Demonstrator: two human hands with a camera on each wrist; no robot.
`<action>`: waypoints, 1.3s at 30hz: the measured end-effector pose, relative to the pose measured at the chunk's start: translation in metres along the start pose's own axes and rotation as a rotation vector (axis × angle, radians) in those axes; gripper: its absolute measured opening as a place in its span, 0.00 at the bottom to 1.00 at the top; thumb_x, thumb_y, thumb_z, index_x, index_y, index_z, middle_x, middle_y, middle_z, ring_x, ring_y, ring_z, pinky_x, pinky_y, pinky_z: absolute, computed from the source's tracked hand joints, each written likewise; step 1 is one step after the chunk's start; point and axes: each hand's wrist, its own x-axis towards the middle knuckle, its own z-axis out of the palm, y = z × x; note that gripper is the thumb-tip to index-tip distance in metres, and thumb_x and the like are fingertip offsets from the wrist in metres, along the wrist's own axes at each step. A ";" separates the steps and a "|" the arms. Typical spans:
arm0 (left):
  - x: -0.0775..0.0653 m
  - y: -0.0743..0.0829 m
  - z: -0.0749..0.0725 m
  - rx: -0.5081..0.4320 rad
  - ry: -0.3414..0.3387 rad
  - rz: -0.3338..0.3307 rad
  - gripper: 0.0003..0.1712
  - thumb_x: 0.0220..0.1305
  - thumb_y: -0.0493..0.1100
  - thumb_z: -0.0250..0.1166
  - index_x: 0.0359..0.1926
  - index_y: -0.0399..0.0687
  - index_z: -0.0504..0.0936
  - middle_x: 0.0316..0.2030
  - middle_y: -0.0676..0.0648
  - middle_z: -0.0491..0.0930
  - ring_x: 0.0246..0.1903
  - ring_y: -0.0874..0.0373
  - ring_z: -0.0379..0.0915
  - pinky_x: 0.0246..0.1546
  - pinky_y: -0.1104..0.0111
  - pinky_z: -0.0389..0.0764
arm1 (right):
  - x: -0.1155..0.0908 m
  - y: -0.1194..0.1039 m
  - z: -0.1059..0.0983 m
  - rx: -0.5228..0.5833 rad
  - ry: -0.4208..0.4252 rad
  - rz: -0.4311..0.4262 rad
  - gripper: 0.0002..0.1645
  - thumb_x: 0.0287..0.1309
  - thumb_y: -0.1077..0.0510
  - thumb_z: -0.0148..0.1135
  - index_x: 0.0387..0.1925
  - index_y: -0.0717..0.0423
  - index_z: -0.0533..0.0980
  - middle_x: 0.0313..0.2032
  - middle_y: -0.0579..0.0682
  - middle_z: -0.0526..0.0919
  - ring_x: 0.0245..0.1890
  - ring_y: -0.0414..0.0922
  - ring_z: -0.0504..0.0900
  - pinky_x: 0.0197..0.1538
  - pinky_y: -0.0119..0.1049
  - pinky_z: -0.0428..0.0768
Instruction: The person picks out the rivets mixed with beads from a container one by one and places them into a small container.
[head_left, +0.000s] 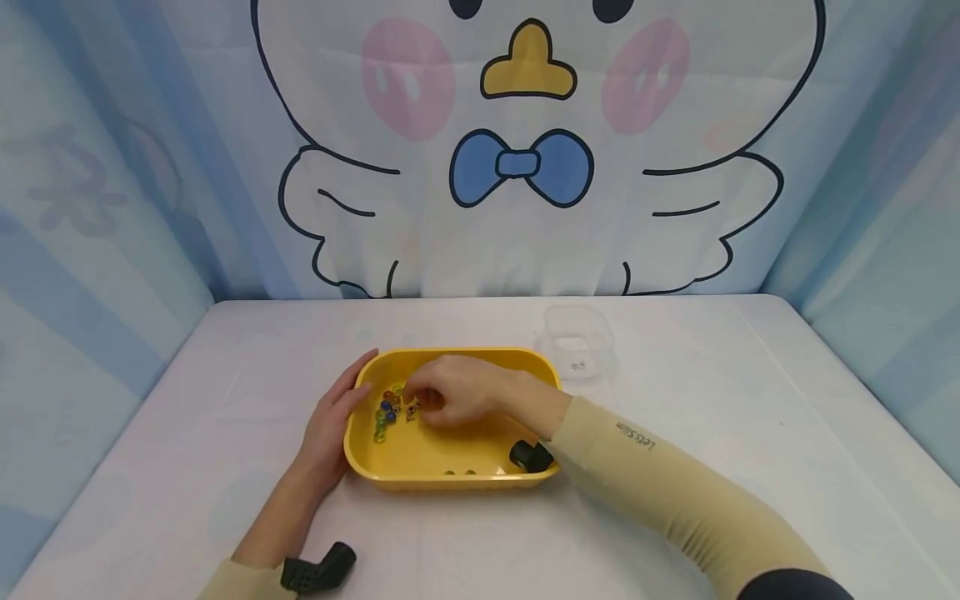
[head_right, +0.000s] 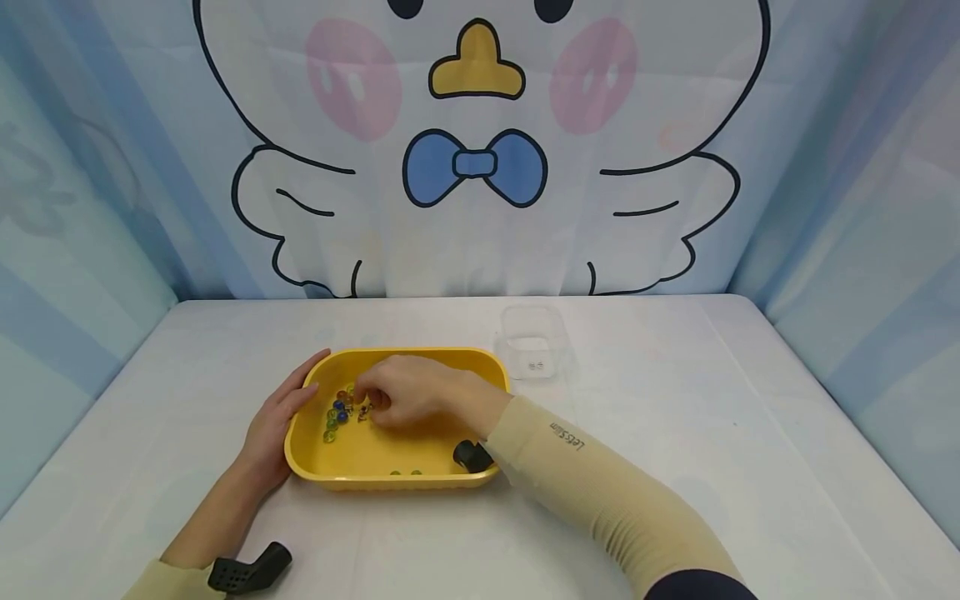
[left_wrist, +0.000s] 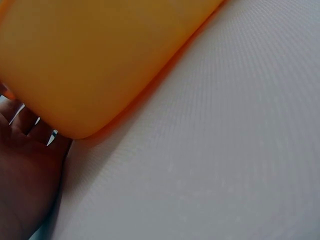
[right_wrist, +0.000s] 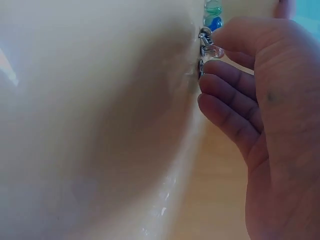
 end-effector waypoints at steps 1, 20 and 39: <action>0.000 0.000 0.000 0.000 0.001 -0.001 0.31 0.79 0.44 0.43 0.79 0.58 0.56 0.77 0.58 0.53 0.73 0.60 0.50 0.70 0.66 0.59 | 0.000 0.000 0.000 -0.003 -0.003 -0.005 0.15 0.63 0.61 0.64 0.51 0.56 0.81 0.36 0.45 0.79 0.36 0.38 0.75 0.42 0.25 0.74; 0.000 -0.003 0.002 0.001 -0.003 -0.016 0.31 0.79 0.44 0.43 0.79 0.59 0.56 0.77 0.58 0.53 0.73 0.60 0.51 0.70 0.66 0.59 | 0.002 -0.003 0.004 -0.051 -0.068 -0.035 0.13 0.64 0.58 0.66 0.50 0.53 0.81 0.35 0.44 0.78 0.34 0.37 0.73 0.38 0.25 0.72; -0.001 0.001 0.001 -0.002 -0.006 0.000 0.31 0.79 0.45 0.44 0.79 0.59 0.56 0.77 0.57 0.53 0.74 0.60 0.50 0.71 0.66 0.58 | 0.005 -0.003 0.004 -0.080 -0.105 -0.073 0.05 0.67 0.55 0.65 0.42 0.50 0.83 0.37 0.41 0.79 0.36 0.36 0.73 0.40 0.21 0.73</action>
